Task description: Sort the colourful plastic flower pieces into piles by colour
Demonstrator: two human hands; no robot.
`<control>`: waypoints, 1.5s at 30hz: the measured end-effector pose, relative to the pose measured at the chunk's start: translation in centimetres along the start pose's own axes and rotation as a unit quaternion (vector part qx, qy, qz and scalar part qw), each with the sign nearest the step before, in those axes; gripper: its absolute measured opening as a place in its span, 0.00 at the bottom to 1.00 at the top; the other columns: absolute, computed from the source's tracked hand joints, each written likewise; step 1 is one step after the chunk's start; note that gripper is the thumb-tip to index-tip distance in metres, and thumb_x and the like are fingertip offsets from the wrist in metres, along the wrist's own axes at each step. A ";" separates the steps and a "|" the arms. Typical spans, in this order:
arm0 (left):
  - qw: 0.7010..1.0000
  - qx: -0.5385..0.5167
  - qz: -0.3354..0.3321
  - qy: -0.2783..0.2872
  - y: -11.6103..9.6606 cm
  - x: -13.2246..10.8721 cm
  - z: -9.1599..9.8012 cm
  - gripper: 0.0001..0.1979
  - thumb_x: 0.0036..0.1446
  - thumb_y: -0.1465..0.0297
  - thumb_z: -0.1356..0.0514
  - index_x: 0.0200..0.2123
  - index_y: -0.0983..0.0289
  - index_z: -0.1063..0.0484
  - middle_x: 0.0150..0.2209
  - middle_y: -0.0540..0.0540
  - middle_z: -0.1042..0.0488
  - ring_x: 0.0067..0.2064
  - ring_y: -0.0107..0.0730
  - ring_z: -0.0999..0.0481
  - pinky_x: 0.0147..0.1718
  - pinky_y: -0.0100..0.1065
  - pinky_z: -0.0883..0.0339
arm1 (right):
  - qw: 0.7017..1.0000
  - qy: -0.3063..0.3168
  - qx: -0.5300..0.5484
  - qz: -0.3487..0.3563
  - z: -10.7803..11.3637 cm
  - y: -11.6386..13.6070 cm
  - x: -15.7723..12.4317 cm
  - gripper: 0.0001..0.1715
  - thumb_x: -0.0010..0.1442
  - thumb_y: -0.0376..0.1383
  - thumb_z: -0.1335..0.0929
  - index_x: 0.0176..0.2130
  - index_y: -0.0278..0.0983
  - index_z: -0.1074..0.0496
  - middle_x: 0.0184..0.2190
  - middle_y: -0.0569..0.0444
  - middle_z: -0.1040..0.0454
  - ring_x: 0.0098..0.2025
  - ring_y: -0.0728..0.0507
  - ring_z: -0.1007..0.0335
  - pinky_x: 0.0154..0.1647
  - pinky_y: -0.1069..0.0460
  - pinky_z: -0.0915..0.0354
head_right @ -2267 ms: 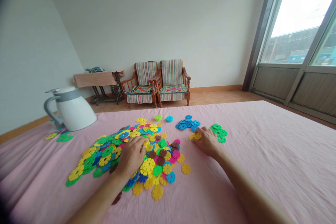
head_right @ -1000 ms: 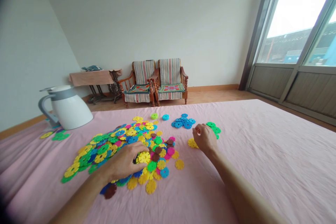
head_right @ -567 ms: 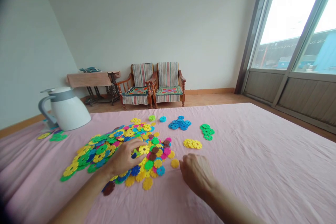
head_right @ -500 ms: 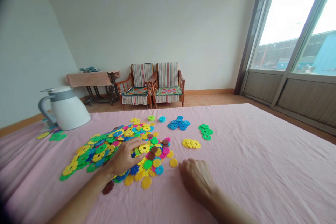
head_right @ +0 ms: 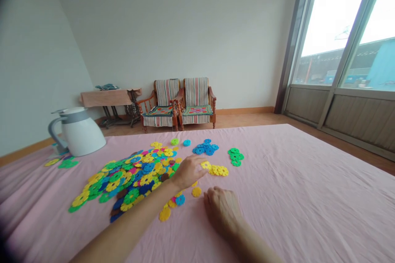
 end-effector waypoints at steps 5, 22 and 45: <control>0.999 -0.006 0.031 -0.023 2.2 -0.3 0.2 0.16 0.55 0.72 0.41 0.48 0.66 0.28 0.48 0.59 0.25 0.50 0.38 0.28 0.51 0.38 0.34 | 1.000 -0.001 0.002 0.002 0.1 0.0 0.0 0.19 0.64 0.33 0.42 0.27 0.38 0.28 0.27 0.51 0.24 0.27 0.46 0.29 0.25 0.52 0.54; 0.993 0.089 0.029 0.065 5.7 -7.0 4.2 0.08 0.51 0.71 0.38 0.37 0.60 0.27 0.42 0.54 0.27 0.48 0.40 0.31 0.49 0.41 0.39 | 1.000 0.003 0.019 -0.010 -0.4 -0.3 0.3 0.20 0.63 0.35 0.43 0.24 0.37 0.30 0.25 0.49 0.26 0.25 0.45 0.32 0.25 0.51 0.56; 0.980 0.163 0.115 -0.014 10.6 -8.4 7.2 0.04 0.56 0.73 0.44 0.32 0.62 0.30 0.35 0.53 0.27 0.41 0.36 0.30 0.42 0.36 0.39 | 0.982 0.033 0.179 0.056 -1.2 5.7 10.2 0.14 0.44 0.34 0.29 0.35 0.37 0.29 0.35 0.52 0.29 0.39 0.43 0.37 0.35 0.52 0.47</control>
Point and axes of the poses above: each hand's wrist, its own x-axis towards the middle knuckle, its own z-axis out of the back of the hand, y = z × x, the point moved 7 cm from there along x, towards the middle knuckle
